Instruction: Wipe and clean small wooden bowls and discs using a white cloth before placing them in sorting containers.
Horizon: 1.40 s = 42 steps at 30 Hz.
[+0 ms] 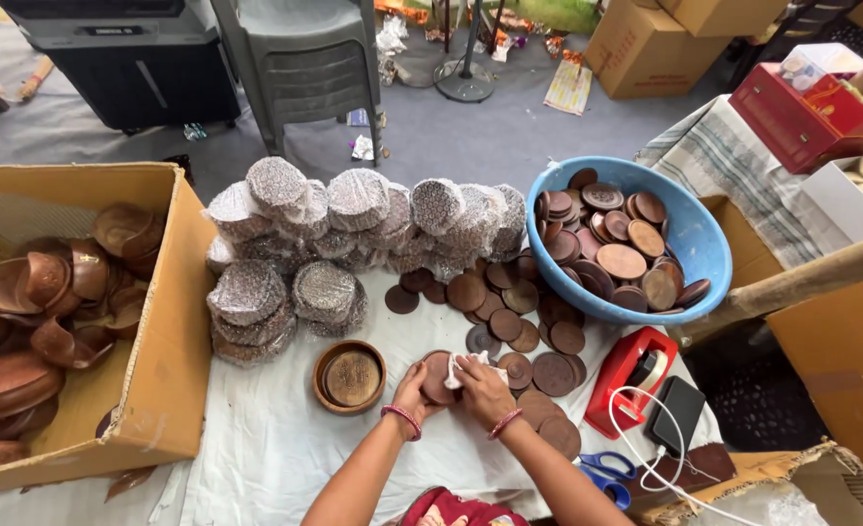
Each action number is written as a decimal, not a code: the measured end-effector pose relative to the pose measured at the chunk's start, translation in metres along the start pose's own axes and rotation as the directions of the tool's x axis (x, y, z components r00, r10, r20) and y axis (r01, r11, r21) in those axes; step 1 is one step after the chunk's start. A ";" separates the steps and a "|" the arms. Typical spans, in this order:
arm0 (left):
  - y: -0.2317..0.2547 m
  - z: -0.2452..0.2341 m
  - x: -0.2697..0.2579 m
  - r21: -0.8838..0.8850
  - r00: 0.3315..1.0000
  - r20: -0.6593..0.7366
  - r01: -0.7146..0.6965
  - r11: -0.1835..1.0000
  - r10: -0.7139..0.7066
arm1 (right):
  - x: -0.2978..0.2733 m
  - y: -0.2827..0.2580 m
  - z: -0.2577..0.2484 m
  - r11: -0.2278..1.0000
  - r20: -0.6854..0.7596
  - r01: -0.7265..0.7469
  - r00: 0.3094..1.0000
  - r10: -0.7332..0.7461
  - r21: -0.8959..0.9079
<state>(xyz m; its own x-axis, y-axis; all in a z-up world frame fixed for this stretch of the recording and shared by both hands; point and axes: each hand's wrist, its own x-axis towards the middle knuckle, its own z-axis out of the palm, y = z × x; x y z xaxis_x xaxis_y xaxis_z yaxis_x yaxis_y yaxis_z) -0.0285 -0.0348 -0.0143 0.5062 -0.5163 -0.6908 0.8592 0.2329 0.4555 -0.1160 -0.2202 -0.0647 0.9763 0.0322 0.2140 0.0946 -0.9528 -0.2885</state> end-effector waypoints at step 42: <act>0.035 0.036 -0.045 0.308 0.497 0.426 -0.865 0.396 0.756 | 0.057 -0.048 -0.029 0.352 0.205 -0.516 0.744 0.636 0.781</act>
<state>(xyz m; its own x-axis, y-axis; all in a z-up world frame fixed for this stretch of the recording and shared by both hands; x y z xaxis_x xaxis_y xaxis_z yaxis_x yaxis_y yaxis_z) -0.0239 -0.0331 0.0522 0.8694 -0.4320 0.2400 -0.1207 0.2854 0.9508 -0.0705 -0.1814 -0.0116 0.8267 -0.5197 -0.2158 -0.3187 -0.1164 -0.9407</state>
